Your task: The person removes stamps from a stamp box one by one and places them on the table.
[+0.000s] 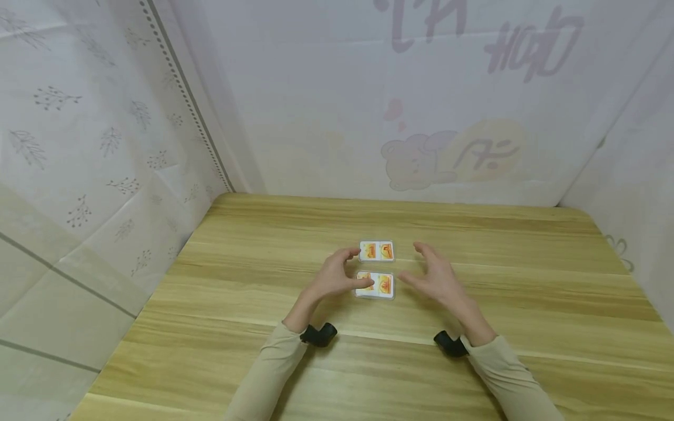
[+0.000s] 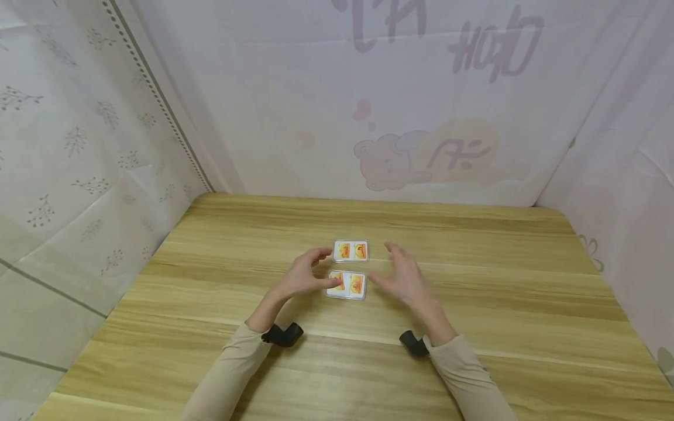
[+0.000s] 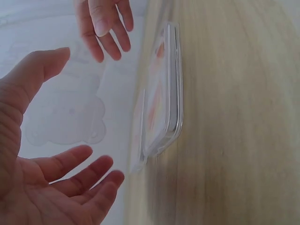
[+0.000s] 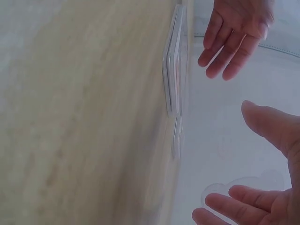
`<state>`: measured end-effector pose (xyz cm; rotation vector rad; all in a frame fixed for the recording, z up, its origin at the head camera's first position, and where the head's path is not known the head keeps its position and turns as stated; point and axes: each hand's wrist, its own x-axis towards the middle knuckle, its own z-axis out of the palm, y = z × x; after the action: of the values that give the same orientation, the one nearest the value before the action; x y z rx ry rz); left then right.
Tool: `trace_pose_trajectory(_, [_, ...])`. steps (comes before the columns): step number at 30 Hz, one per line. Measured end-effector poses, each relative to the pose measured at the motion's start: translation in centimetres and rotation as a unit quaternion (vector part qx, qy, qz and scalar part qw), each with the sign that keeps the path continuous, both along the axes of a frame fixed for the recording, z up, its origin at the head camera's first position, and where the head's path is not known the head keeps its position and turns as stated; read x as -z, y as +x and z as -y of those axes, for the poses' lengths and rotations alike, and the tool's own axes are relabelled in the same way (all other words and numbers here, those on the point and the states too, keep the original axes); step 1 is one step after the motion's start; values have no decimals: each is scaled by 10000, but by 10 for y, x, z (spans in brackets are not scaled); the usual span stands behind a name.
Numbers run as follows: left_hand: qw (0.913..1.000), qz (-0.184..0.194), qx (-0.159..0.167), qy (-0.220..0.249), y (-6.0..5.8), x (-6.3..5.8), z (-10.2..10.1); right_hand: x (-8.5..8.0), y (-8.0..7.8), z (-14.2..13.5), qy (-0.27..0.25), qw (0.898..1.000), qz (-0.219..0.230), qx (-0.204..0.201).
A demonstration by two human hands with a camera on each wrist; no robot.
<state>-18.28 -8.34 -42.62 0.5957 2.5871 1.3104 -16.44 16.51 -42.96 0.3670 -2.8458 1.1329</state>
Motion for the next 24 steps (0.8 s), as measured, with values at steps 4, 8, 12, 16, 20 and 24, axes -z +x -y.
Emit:
trace_pose_trajectory(4, [9985, 377, 172, 354, 2, 0, 2, 1, 1, 5, -159, 9997, -116, -164])
trace_pose_trajectory(8, [9957, 622, 344, 589, 4, 0, 4, 3, 1, 9, -343, 9989, -79, -320])
trace_pose_trajectory(12, [9935, 813, 408, 678, 7, 2, 5, 5, 2, 13, -459, 9979, 163, -437])
trace_pose_trajectory(16, [9926, 907, 368, 716, 7, 5, 6, 4, 3, 18, -443, 9971, 398, -479])
trace_pose_trajectory(20, [9918, 960, 343, 772, 7, 7, 7, 3, 5, 22, -489, 9959, 502, -571])
trace_pose_trajectory(24, [9917, 947, 378, 782, 6, 8, 7, 3, 5, 26, -498, 9950, 467, -729])
